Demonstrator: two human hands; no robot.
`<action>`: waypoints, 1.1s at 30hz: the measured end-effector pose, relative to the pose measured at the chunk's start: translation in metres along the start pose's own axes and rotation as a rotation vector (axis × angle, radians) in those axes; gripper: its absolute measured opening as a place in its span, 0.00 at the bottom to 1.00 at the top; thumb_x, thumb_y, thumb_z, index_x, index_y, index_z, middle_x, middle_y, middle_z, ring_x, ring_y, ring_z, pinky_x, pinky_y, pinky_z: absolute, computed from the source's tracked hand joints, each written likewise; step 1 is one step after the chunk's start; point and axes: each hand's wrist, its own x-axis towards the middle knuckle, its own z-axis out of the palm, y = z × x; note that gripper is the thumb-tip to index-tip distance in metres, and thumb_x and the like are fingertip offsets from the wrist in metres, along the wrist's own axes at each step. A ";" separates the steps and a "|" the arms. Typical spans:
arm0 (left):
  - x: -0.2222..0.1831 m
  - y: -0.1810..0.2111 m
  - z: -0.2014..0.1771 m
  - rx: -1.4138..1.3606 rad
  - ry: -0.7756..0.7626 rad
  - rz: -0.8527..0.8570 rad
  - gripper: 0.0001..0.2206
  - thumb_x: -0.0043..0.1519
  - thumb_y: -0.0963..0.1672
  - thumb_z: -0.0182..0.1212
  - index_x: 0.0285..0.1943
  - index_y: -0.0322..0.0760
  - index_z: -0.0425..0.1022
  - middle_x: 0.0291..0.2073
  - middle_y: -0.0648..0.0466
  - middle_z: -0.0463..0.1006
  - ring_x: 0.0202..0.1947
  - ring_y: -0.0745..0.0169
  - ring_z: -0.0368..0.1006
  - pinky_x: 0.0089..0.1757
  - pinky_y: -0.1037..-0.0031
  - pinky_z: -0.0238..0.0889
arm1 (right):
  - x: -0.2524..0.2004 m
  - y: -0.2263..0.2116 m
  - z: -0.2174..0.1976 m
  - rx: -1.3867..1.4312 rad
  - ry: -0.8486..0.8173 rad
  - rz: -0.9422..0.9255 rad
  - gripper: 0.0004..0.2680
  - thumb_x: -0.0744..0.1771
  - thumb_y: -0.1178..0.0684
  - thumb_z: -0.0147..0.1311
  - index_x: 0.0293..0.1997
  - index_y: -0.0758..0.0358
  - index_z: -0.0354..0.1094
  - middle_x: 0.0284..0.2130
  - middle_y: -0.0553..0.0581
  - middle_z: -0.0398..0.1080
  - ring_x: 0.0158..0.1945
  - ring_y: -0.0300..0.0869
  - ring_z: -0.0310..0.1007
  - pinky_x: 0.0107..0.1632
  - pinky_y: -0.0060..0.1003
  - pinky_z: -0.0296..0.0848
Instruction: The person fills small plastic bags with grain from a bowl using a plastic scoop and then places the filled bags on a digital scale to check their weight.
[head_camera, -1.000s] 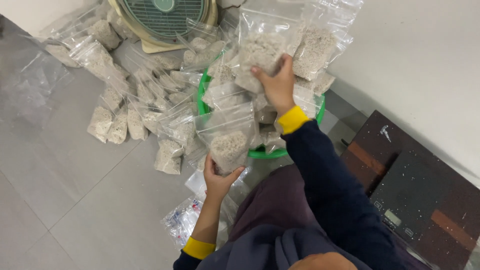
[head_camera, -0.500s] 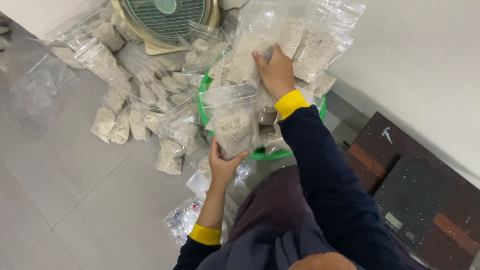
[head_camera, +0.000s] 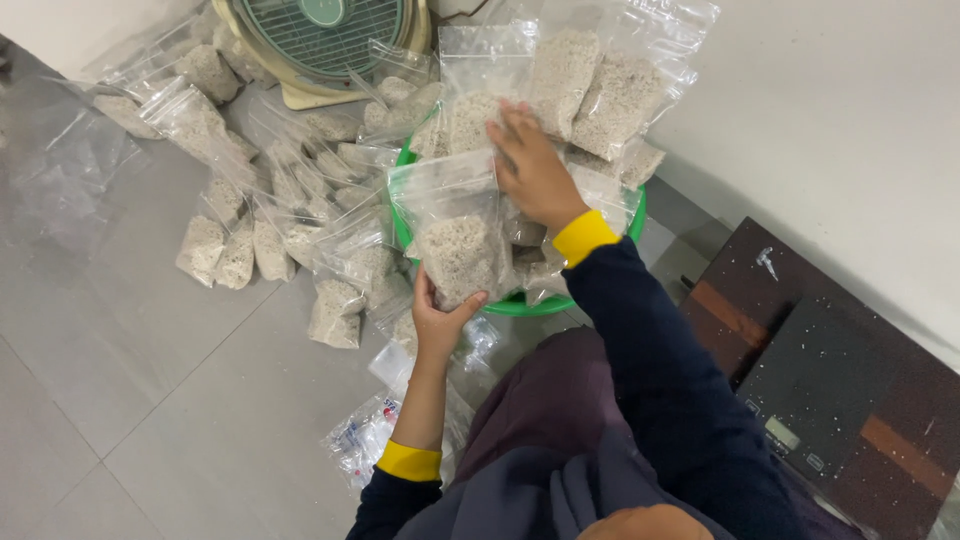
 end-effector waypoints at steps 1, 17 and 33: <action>0.001 -0.009 -0.001 0.000 -0.003 -0.003 0.40 0.44 0.41 0.76 0.68 0.35 0.60 0.58 0.50 0.71 0.58 0.60 0.67 0.57 0.71 0.64 | -0.013 0.000 -0.011 -0.001 0.000 0.004 0.18 0.71 0.55 0.47 0.71 0.62 0.51 0.71 0.66 0.42 0.75 0.60 0.34 0.73 0.54 0.36; 0.002 -0.032 -0.014 0.176 0.037 -0.003 0.50 0.42 0.43 0.82 0.75 0.41 0.54 0.61 0.42 0.67 0.63 0.50 0.63 0.61 0.56 0.53 | -0.195 0.033 0.016 0.484 0.410 1.020 0.43 0.55 0.38 0.76 0.71 0.64 0.47 0.53 0.62 0.65 0.56 0.46 0.67 0.56 0.39 0.69; 0.097 0.004 0.044 0.262 -0.225 0.227 0.48 0.48 0.50 0.82 0.75 0.40 0.53 0.63 0.39 0.65 0.66 0.40 0.59 0.62 0.46 0.51 | -0.168 -0.034 -0.004 0.817 0.493 0.825 0.34 0.60 0.51 0.72 0.64 0.61 0.41 0.61 0.68 0.56 0.66 0.58 0.56 0.65 0.55 0.57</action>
